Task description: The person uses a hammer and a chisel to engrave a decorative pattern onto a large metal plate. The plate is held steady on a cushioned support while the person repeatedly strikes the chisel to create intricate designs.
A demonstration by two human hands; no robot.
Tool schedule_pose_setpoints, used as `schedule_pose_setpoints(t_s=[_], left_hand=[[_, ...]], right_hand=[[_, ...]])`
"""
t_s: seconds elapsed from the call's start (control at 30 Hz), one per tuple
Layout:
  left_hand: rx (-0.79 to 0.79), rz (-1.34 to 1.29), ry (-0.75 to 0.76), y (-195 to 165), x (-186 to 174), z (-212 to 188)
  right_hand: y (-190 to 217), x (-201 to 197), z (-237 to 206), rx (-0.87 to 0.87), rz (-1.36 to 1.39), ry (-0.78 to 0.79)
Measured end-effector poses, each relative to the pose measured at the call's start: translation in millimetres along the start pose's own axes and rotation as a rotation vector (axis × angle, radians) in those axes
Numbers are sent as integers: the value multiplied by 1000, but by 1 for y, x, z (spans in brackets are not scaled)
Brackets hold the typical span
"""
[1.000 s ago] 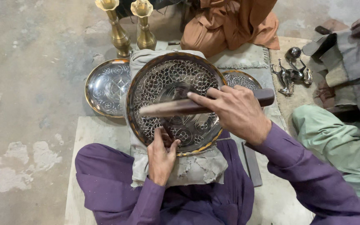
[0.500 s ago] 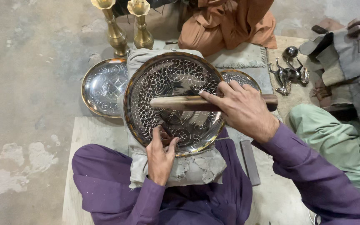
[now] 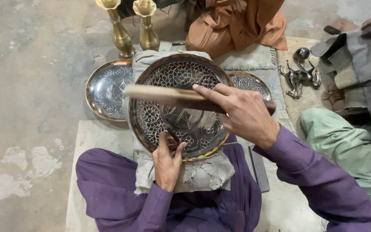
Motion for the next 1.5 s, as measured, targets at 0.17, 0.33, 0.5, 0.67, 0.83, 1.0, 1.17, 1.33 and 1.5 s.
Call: schedule_pose_setpoints(t_s=[0.17,0.33,0.5,0.67,0.83,1.0,1.17,1.33,1.5], left_hand=[[-26,-2,17,-1,1,0],[13,19,27,-3,0,3],[-12,-35,75,-3,7,5],[34,-17,126,-6,10,8],[100,-55,201,-12,10,15],[149,-25,329,-20,12,22],[285,-7,491,-33,13,28],[367,-41,606,-42,16,36],[338,21,836,-37,32,39]], right_hand=[[-4,10,-2,-39,-199,80],[-13,9,-7,45,-54,77],[-25,10,-13,198,85,113],[-33,16,-31,156,-86,151],[-47,19,-56,218,137,51],[-54,18,-79,208,392,-154],[-75,50,-116,539,117,85],[-72,70,-153,371,315,-168],[-97,119,-205,733,756,-349]])
Point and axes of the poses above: each hand's wrist, its own z-axis towards the middle knuckle, its own x-axis out of the palm, y = z × x, the point moved 6 cm from there along z, towards the middle knuckle, and after that the axes turned 10 degrees about x, right-handed, at the moved point
